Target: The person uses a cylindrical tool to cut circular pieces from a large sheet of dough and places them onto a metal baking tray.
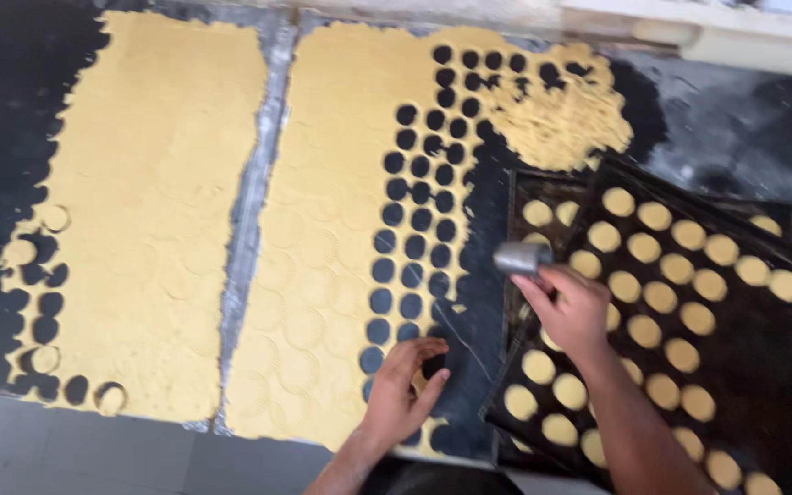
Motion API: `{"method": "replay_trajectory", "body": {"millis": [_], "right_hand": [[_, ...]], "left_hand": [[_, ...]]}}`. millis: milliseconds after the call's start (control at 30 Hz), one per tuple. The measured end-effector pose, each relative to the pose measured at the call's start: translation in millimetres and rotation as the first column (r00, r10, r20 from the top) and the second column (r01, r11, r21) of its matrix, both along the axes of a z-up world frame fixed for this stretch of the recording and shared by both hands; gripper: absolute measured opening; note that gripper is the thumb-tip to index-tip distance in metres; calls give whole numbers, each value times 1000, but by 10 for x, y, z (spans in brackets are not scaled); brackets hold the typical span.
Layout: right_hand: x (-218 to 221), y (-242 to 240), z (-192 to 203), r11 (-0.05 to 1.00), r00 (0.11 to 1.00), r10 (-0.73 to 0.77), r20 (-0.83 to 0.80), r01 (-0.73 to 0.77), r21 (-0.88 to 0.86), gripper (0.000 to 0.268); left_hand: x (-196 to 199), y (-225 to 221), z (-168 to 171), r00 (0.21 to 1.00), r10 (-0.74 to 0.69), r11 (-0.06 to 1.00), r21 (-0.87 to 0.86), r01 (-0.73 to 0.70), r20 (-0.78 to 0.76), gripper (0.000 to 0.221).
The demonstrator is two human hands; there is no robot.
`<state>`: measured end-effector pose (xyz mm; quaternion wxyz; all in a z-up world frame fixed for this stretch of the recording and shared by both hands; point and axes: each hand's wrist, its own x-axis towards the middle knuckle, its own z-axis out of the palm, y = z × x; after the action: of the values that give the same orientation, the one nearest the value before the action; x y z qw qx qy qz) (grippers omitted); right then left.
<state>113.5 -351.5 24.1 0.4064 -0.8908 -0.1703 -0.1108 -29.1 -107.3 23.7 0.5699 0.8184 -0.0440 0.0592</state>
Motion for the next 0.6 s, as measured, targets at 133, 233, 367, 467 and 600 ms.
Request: {"method": "replay_trajectory", "body": {"millis": [133, 233, 367, 467, 600], "right_hand": [[940, 763, -107, 986, 986, 164, 31, -163, -27, 13], [1574, 1191, -262, 973, 971, 232, 64, -233, 3, 14], [2226, 1492, -476, 967, 971, 196, 134, -169, -192, 16], [2610, 1622, -705, 956, 960, 216, 180, -171, -237, 17], [2827, 1732, -1034, 933, 966, 202, 161, -140, -330, 16]], "left_hand": [[223, 327, -51, 998, 37, 999, -13, -37, -43, 28], [400, 543, -97, 999, 24, 1000, -8, -24, -41, 29], [601, 780, -157, 1000, -1, 1000, -9, 1, -30, 29], [665, 908, -203, 1000, -1, 1000, -2, 1, -27, 28], [692, 976, -229, 998, 15, 1000, -22, -16, -58, 27]]}}
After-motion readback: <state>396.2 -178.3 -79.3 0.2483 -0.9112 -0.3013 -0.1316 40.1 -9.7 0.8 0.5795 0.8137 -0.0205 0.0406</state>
